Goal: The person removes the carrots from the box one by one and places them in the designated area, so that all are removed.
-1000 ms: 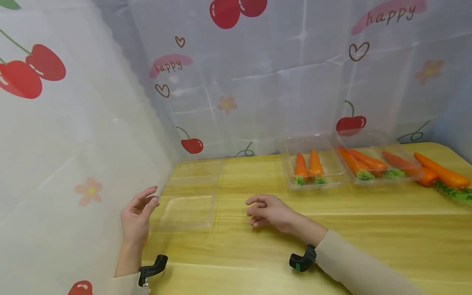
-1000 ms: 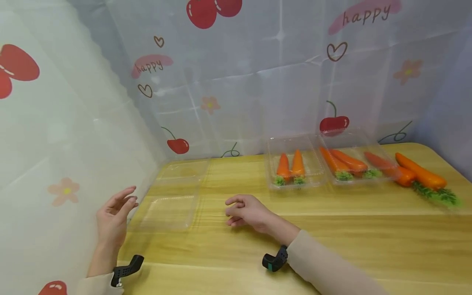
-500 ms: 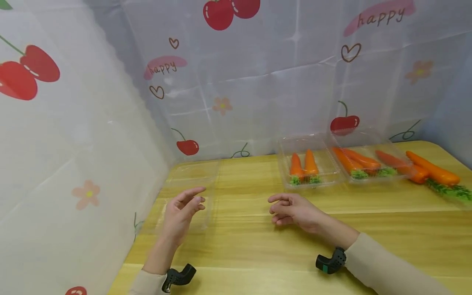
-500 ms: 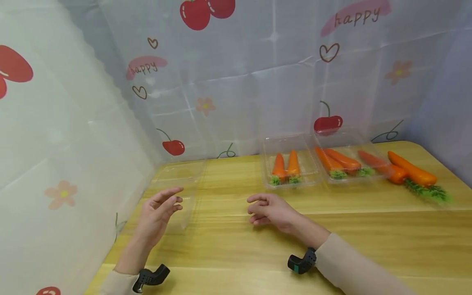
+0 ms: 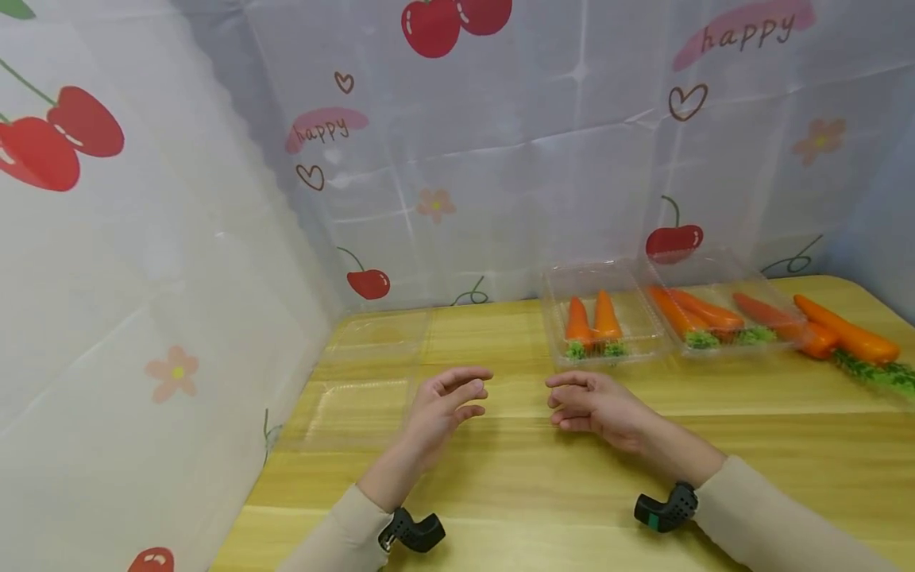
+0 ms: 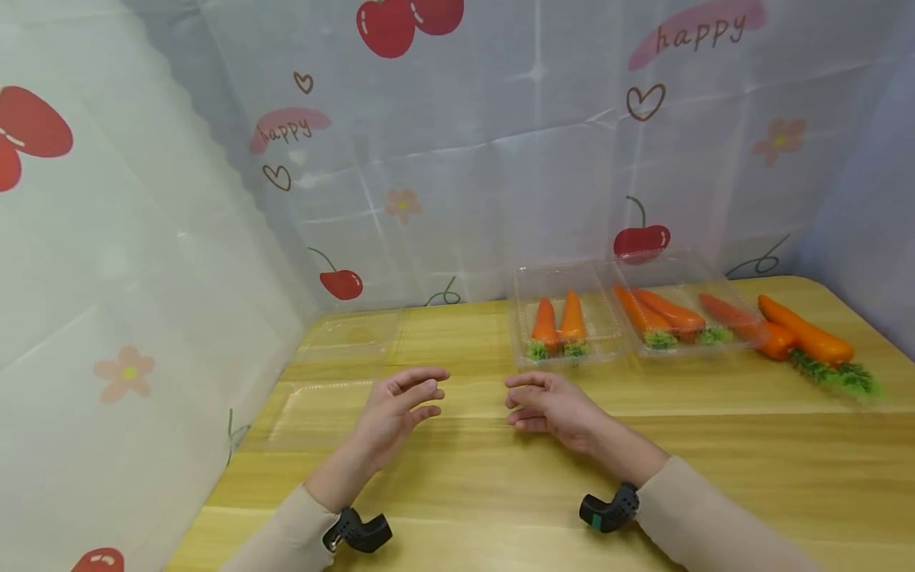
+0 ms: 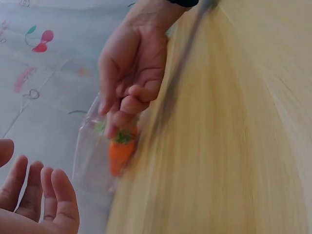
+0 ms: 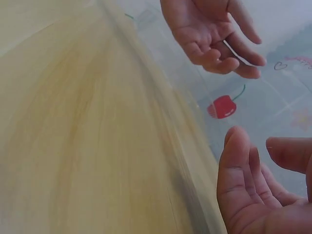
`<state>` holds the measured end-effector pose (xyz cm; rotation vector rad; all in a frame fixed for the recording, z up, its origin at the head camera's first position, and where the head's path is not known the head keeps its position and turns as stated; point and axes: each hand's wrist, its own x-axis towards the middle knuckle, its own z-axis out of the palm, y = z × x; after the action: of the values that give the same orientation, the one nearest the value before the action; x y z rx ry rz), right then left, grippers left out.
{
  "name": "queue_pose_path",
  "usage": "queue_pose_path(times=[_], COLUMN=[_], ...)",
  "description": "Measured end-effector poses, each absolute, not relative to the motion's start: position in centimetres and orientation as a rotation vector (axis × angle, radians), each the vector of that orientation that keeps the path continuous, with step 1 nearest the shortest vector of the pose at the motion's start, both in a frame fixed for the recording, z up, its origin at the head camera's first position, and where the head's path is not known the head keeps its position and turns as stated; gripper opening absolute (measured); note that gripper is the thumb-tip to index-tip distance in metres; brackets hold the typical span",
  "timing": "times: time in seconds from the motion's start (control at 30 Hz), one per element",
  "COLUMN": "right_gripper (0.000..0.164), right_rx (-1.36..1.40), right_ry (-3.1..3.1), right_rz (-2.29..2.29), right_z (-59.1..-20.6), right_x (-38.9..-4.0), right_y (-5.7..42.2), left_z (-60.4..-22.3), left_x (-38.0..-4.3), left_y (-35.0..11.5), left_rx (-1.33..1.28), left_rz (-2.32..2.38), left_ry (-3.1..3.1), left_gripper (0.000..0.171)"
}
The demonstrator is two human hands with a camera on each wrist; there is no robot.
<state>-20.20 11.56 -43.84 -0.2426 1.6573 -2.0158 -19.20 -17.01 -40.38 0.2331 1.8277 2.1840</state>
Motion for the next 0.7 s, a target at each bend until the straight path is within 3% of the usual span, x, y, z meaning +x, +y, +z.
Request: queue_pose_path(times=[0.23, 0.53, 0.7], right_gripper=[0.056, 0.036, 0.039], right_rx=[-0.098, 0.030, 0.029], right_ry=[1.659, 1.678, 1.653], right_rz=[-2.100, -2.160, -2.168], right_z=[-44.0, -44.2, -44.1], right_x=[-20.3, -20.4, -20.6], right_y=[13.3, 14.6, 14.6], left_z=[-42.1, -43.3, -43.7], left_x=[-20.7, -22.9, -24.5], left_y=[-14.1, -10.2, -8.7], left_rx=[0.177, 0.116, 0.067], left_rz=[2.133, 2.130, 2.172], left_ry=[1.819, 1.770, 1.755], left_gripper=[0.033, 0.035, 0.040])
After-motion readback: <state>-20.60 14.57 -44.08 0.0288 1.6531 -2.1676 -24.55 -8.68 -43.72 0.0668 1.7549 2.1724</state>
